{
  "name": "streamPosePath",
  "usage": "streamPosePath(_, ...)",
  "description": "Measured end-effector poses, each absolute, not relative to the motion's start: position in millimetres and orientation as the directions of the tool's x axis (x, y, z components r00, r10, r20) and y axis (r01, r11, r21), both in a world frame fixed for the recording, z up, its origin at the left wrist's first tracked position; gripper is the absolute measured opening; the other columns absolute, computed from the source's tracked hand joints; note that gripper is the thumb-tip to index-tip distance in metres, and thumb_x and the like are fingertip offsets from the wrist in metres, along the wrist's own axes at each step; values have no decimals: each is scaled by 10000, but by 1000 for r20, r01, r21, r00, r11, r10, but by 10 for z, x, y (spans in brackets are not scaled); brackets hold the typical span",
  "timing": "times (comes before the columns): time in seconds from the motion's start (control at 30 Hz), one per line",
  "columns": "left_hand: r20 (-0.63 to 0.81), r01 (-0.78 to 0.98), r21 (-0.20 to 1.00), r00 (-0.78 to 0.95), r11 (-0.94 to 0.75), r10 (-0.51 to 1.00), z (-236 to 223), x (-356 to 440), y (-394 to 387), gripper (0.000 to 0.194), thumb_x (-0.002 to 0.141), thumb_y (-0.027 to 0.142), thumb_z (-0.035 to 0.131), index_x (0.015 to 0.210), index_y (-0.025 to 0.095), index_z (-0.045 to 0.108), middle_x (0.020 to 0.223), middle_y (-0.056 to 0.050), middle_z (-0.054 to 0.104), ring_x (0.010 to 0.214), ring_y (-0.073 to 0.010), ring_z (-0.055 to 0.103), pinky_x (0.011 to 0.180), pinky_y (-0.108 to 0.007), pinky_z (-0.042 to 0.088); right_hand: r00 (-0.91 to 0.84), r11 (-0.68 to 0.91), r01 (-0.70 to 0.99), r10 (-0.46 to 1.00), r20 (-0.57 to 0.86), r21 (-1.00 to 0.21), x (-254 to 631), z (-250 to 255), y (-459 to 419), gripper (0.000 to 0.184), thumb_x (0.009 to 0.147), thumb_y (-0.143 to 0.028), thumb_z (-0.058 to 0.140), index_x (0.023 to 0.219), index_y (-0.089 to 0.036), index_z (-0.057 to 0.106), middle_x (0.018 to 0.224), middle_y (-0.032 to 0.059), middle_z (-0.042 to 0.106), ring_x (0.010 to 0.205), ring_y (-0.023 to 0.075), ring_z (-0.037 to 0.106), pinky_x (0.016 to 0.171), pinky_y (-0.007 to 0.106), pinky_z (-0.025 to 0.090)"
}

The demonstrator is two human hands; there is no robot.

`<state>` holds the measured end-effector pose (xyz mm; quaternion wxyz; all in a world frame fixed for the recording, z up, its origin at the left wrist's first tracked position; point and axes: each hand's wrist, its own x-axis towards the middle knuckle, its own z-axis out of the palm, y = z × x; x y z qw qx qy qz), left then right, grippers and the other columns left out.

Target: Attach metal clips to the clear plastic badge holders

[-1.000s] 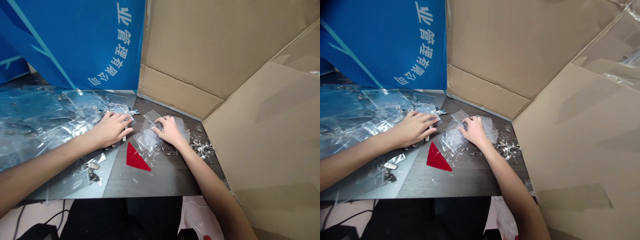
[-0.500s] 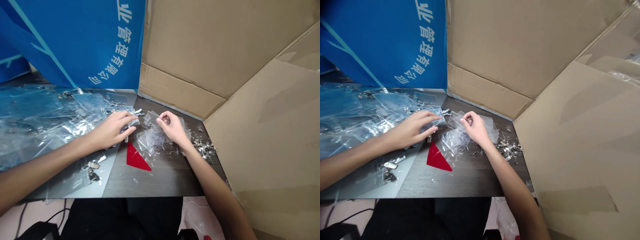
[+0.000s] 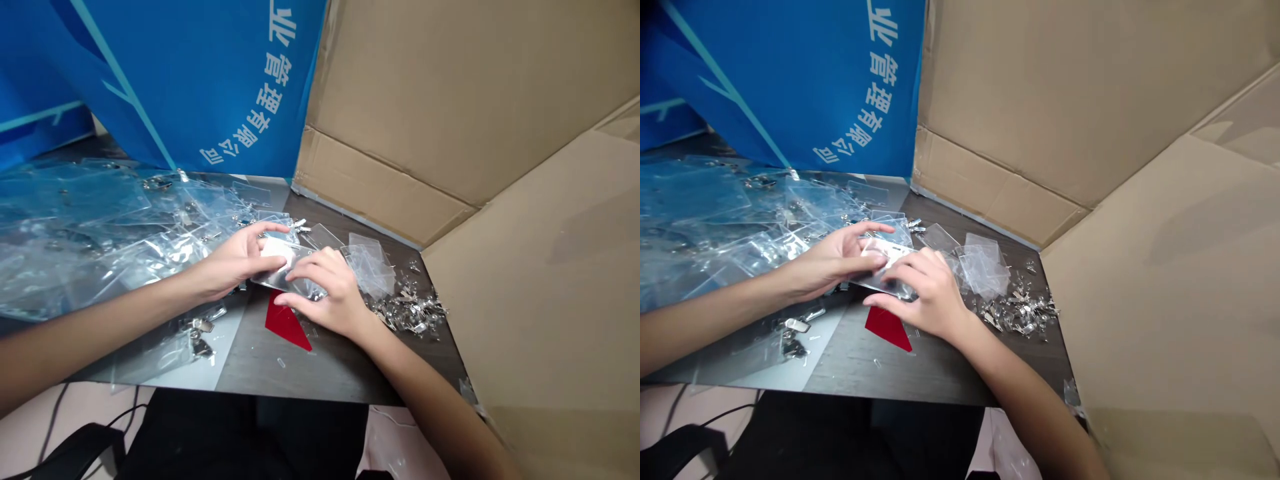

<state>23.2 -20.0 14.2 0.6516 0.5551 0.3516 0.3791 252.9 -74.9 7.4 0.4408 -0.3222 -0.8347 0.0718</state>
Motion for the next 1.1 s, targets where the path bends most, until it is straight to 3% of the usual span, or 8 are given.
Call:
streamPosePath(0.13, 61, 22, 996, 471, -81, 880, 136, 229, -213, 781, 847, 378, 964, 1490, 193, 561, 979, -97, 887, 880, -253, 828, 758, -344, 622, -194, 558, 547, 810, 554, -624, 2561, 143, -737, 103, 1031, -339, 788, 1125, -298, 794, 1077, 55, 818, 932, 258, 699, 874, 439, 556)
streamPosePath(0.3, 222, 214, 911, 469, -354, 855, 176, 255, -269, 473, 918, 405, 856, 1317, 202, 702, 968, -88, 877, 964, -295, 826, 880, -428, 626, -197, 328, 400, 943, 269, -856, 2593, 110, -665, 87, 953, -332, 784, 1015, -273, 801, 776, -19, 715, 636, 172, 514, 669, 354, 468)
streamPosePath(0.43, 355, 328, 813, 375, -480, 856, 70, 256, -263, 445, 949, 442, 812, 1308, 193, 728, 1262, -141, 786, 1178, -324, 746, 1012, -480, 604, -205, 273, 254, 953, 225, -928, 2523, 78, -691, 81, 937, -337, 777, 959, -262, 754, 832, -8, 739, 678, 163, 580, 632, 318, 444)
streamPosePath(0.53, 267, 224, 895, 425, -386, 865, -14, 234, -239, 516, 1005, 482, 773, 1430, 220, 644, 1397, -156, 687, 1237, -315, 713, 969, -439, 631, -201, 257, 178, 955, 220, -950, 2471, 65, -721, 112, 929, -344, 798, 964, -261, 730, 863, 6, 783, 716, 174, 647, 658, 325, 481)
streamPosePath(0.73, 72, -53, 997, 573, -52, 816, 49, 211, -225, 600, 961, 444, 863, 1444, 234, 576, 1289, -107, 633, 959, -203, 700, 766, -315, 608, -234, 212, 82, 954, 188, -974, 2448, 51, -754, 150, 940, -371, 824, 972, -261, 728, 891, 21, 827, 803, 200, 749, 721, 352, 535)
streamPosePath(0.87, 126, -95, 992, 591, -87, 797, 116, 236, -241, 612, 867, 325, 953, 1354, 229, 595, 1038, -17, 601, 849, -153, 612, 718, -268, 533, -230, 221, 94, 953, 195, -971, 2446, 73, -777, 158, 929, -380, 849, 970, -265, 749, 896, 16, 806, 790, 196, 716, 741, 367, 551)
streamPosePath(0.97, 127, -98, 991, 584, -86, 802, 136, 251, -251, 578, 837, 284, 961, 1267, 237, 577, 980, 7, 580, 844, -153, 620, 714, -269, 534, -279, 219, 40, 939, 200, -975, 2460, 85, -767, 162, 922, -360, 830, 1033, -271, 753, 947, 24, 797, 847, 206, 711, 811, 389, 589)
streamPosePath(1.1, 113, -93, 993, 526, -75, 843, 148, 239, -226, 544, 817, 275, 932, 1190, 253, 536, 948, 15, 566, 790, -148, 616, 640, -255, 511, -339, 78, -59, 936, 94, -995, 2524, 46, -696, 398, 807, -240, 719, 1203, -277, 735, 1171, 65, 799, 1040, 241, 709, 966, 438, 624)
